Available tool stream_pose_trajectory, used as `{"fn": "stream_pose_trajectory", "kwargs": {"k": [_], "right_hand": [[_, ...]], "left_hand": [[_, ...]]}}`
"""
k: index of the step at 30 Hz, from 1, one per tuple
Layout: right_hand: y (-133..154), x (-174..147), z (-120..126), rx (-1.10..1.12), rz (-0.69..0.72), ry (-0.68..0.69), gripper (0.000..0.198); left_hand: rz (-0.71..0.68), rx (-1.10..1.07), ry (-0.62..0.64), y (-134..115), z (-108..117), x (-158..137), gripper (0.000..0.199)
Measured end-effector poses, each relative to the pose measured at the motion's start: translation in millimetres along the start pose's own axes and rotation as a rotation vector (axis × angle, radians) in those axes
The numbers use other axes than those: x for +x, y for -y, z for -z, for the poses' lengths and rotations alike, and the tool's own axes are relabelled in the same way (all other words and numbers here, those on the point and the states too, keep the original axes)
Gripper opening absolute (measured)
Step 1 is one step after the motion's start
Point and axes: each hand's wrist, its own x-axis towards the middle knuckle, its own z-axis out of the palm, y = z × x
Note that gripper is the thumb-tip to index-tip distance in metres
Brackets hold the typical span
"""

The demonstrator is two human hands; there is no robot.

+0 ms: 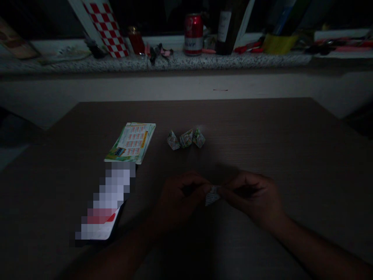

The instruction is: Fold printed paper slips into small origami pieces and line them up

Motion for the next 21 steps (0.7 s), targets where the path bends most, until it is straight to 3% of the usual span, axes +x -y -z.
{"fn": "stream_pose_trajectory", "kwargs": {"k": [7, 11, 14, 21], "right_hand": [[3, 5, -3, 0.118, -0.153, -0.052, 0.017], [-1, 3, -3, 0.174, -0.213, 0.125, 0.014], [-6, 0, -4, 0.123, -0.198, 0.231, 0.021], [-5, 0, -1, 0.041, -0.109, 0.261, 0.029]], "left_hand": [[0.095, -0.123, -0.041, 1, -1, 1, 0.013], [0.134, -0.218, -0.116, 2, -1, 2, 0.013], [0.139, -0.223, -0.137, 2, -1, 3, 0.013], [0.166, -0.231, -0.090, 3, -6, 1, 0.015]]}}
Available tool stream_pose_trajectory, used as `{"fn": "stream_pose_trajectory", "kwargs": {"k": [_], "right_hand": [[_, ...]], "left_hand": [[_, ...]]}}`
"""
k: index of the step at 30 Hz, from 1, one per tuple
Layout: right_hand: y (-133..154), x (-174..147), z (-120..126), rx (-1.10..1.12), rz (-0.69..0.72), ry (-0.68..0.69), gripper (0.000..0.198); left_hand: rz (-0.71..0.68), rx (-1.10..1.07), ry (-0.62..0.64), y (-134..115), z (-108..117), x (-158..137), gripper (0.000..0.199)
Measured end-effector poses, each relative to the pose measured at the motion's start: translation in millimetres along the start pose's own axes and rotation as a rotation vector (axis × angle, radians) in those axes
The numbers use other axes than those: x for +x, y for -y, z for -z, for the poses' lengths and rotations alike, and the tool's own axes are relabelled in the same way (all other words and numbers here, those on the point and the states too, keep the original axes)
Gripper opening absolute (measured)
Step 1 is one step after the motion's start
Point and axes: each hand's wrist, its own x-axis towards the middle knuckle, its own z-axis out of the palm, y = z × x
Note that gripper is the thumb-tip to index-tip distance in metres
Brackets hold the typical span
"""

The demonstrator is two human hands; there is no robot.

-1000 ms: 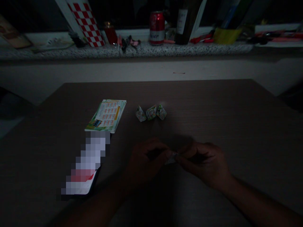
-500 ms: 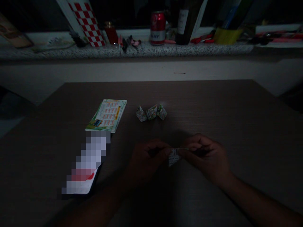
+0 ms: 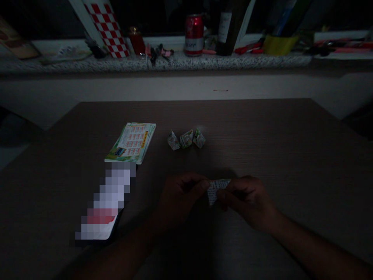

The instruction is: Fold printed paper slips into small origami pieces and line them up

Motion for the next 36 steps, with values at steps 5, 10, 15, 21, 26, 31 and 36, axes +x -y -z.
{"fn": "stream_pose_trajectory", "kwargs": {"k": [5, 10, 15, 21, 26, 31, 36], "right_hand": [[2, 0, 2, -0.015, 0.032, 0.032, 0.031], [0, -1, 3, -0.088, 0.083, 0.058, 0.040], [-1, -2, 5, -0.136, 0.101, 0.060, 0.043], [-2, -2, 4, -0.071, 0.080, 0.047, 0.048], [-2, -2, 5, -0.050, 0.061, 0.048, 0.050], [-4, -3, 5, -0.045, 0.035, 0.022, 0.054], [-9, -2, 6, -0.022, 0.095, 0.123, 0.050]], "left_hand": [[0.024, -0.002, 0.039, 1, 0, 1, 0.016], [0.040, 0.003, 0.069, 1, 2, 1, 0.018], [0.071, -0.018, 0.083, 3, 1, 1, 0.020], [0.090, -0.040, 0.094, 3, 1, 1, 0.020], [0.111, -0.068, 0.116, 4, 1, 1, 0.020], [0.128, -0.078, 0.147, 5, 1, 2, 0.020], [0.169, -0.136, 0.074, 6, 2, 4, 0.021]]}}
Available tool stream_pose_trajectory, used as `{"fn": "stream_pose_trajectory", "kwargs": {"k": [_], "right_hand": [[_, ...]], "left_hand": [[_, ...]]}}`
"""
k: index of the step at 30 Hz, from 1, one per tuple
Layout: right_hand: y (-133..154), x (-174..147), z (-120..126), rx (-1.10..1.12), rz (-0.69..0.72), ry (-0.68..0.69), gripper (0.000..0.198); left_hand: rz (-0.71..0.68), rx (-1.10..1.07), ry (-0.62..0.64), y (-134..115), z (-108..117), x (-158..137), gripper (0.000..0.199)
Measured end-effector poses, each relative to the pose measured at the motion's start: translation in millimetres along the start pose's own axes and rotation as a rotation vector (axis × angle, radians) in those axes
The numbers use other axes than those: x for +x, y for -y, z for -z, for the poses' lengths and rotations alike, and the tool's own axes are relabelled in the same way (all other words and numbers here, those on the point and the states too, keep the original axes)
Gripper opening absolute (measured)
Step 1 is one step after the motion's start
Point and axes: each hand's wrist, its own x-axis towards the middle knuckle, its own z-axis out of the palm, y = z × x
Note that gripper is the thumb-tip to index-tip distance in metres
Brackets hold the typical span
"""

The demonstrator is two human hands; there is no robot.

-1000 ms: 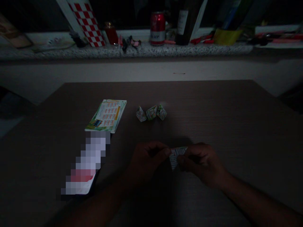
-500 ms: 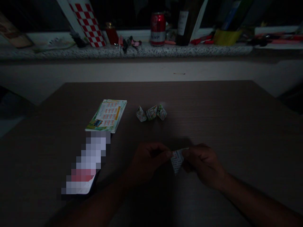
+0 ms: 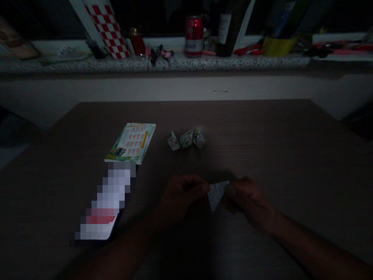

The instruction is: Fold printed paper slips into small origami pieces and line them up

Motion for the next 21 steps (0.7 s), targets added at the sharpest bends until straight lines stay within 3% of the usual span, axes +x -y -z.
{"fn": "stream_pose_trajectory", "kwargs": {"k": [5, 15, 21], "right_hand": [[0, 3, -2, -0.107, 0.115, 0.134, 0.039], [7, 8, -5, -0.234, 0.261, 0.107, 0.032], [8, 7, -7, -0.313, 0.235, 0.140, 0.025]], "left_hand": [[-0.011, -0.059, -0.007, 2, 0, 2, 0.021], [-0.028, -0.107, 0.044, 10, -1, 2, 0.020], [-0.032, -0.118, 0.023, 9, -1, 4, 0.020]]}}
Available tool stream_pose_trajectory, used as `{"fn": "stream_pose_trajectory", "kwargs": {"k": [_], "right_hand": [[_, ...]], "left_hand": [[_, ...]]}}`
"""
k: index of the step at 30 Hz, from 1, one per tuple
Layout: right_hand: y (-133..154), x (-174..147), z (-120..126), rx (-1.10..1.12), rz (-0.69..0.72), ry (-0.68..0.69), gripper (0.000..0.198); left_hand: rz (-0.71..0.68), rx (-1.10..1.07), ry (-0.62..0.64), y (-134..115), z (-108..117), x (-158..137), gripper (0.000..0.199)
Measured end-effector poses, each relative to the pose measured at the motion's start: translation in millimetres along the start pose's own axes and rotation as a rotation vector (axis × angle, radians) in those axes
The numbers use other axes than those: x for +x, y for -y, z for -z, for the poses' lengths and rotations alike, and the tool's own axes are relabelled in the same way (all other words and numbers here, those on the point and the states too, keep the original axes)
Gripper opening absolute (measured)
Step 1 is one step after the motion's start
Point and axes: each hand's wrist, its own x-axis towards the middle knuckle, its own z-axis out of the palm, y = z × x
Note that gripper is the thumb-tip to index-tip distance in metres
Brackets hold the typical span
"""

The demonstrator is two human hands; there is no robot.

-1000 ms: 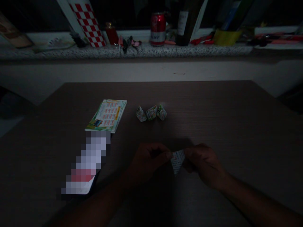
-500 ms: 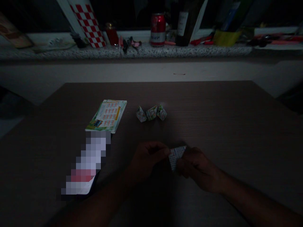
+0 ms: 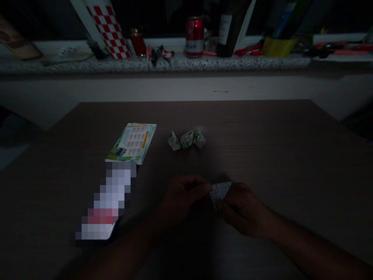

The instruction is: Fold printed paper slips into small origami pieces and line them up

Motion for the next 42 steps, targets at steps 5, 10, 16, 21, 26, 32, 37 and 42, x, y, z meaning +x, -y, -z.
{"fn": "stream_pose_trajectory", "kwargs": {"k": [5, 10, 16, 21, 26, 32, 37, 42], "right_hand": [[2, 0, 1, 0.045, -0.048, 0.025, 0.028], [2, 0, 0, 0.056, -0.078, -0.003, 0.029], [4, 1, -1, 0.080, -0.083, -0.005, 0.032], [6, 1, 1, 0.102, -0.083, -0.006, 0.032], [2, -2, 6, 0.238, -0.142, -0.014, 0.014], [-2, -3, 7, 0.325, -0.139, -0.054, 0.013], [-2, -3, 7, 0.295, -0.169, -0.073, 0.017], [-4, -3, 5, 0.177, -0.177, -0.160, 0.015]], "left_hand": [[-0.006, -0.035, -0.015, 0, 1, 1, 0.020], [-0.004, -0.067, -0.020, 1, 1, 1, 0.020], [0.011, -0.137, -0.025, 3, 1, 1, 0.019], [0.063, -0.196, -0.001, 1, 1, 2, 0.019], [0.138, -0.286, 0.011, -4, -1, 2, 0.018], [0.211, -0.339, 0.073, -8, -1, 1, 0.024], [0.225, -0.324, 0.066, -6, 1, 1, 0.023], [0.085, -0.178, -0.008, 1, 1, 1, 0.019]]}}
